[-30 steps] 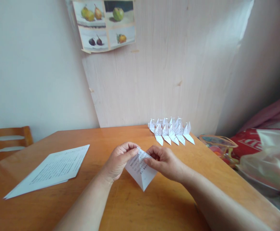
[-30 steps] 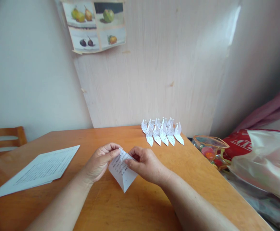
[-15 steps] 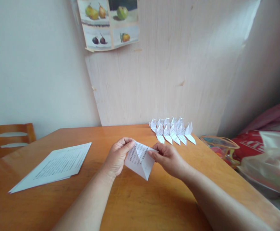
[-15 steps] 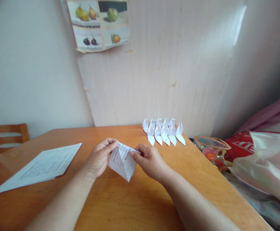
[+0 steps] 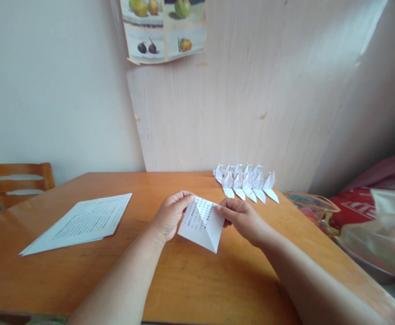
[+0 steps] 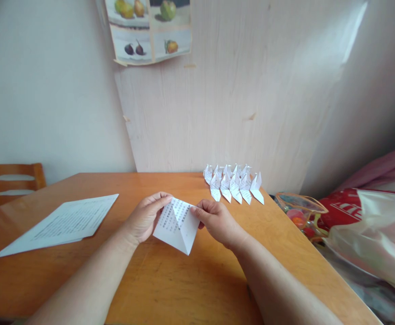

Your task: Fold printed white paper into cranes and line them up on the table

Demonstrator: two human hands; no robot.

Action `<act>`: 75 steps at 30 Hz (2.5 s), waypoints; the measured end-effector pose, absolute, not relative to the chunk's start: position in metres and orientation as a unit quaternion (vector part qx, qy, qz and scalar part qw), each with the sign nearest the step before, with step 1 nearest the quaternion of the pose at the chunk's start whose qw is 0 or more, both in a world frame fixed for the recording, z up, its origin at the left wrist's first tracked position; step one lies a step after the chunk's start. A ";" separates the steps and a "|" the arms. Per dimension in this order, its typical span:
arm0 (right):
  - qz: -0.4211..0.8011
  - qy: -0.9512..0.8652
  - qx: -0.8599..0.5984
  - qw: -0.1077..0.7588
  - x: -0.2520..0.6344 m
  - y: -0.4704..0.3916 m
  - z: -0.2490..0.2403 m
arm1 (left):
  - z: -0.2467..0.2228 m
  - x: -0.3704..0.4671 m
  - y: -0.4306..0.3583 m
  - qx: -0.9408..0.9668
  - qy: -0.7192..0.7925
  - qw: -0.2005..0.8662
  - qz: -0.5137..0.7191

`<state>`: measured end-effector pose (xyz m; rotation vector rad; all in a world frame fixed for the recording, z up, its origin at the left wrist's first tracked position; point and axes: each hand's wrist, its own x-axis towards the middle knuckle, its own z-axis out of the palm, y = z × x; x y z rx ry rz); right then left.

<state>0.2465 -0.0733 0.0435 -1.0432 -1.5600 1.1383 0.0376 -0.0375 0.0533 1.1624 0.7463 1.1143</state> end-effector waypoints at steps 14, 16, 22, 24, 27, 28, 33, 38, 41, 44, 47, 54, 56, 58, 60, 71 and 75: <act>0.498 -0.588 -0.490 0.408 0.245 -0.064 0.029 | 0.041 0.040 -0.031 0.489 0.409 0.612 0.469; 0.495 -0.588 -0.495 0.405 0.245 -0.063 0.027 | 0.038 0.041 -0.029 0.490 0.420 0.609 0.462; 0.467 -0.591 -0.536 0.382 0.245 -0.061 0.023 | 0.030 0.040 -0.024 0.505 0.452 0.587 0.443; 0.451 -0.602 -0.549 0.365 0.246 -0.060 0.021 | 0.028 0.040 -0.023 0.519 0.461 0.576 0.432; 0.416 -0.625 -0.567 0.339 0.248 -0.058 0.019 | 0.026 0.039 -0.022 0.541 0.466 0.562 0.418; 0.400 -0.634 -0.572 0.333 0.248 -0.057 0.019 | 0.025 0.039 -0.022 0.548 0.469 0.555 0.414; 0.320 -0.684 -0.592 0.283 0.250 -0.056 0.016 | 0.021 0.038 -0.019 0.586 0.489 0.516 0.388; 0.244 -0.725 -0.603 0.225 0.252 -0.055 0.013 | 0.011 0.036 -0.013 0.623 0.505 0.462 0.379; 0.219 -0.738 -0.603 0.208 0.253 -0.054 0.012 | 0.004 0.035 -0.010 0.644 0.516 0.424 0.373; 0.210 -0.745 -0.599 0.204 0.254 -0.053 0.010 | 0.000 0.033 -0.007 0.663 0.526 0.384 0.368; 0.204 -0.749 -0.597 0.201 0.255 -0.051 0.008 | 0.000 0.032 -0.002 0.678 0.535 0.339 0.373; 0.200 -0.747 -0.601 0.201 0.255 -0.050 0.004 | 0.010 0.037 -0.007 0.755 0.502 0.245 0.343; 0.200 -0.745 -0.604 0.201 0.255 -0.049 0.005 | 0.014 0.040 -0.014 0.804 0.468 0.200 0.309; 0.200 -0.742 -0.608 0.198 0.255 -0.049 0.005 | 0.017 0.041 -0.019 0.837 0.440 0.165 0.280; 0.199 -0.740 -0.613 0.194 0.255 -0.049 0.006 | 0.019 0.041 -0.021 0.857 0.421 0.147 0.259; 0.185 -0.745 -0.609 0.197 0.254 -0.052 0.010 | 0.012 0.039 -0.018 0.886 0.385 0.132 0.222; 0.174 -0.751 -0.607 0.194 0.255 -0.052 0.009 | 0.010 0.039 -0.017 0.889 0.378 0.132 0.220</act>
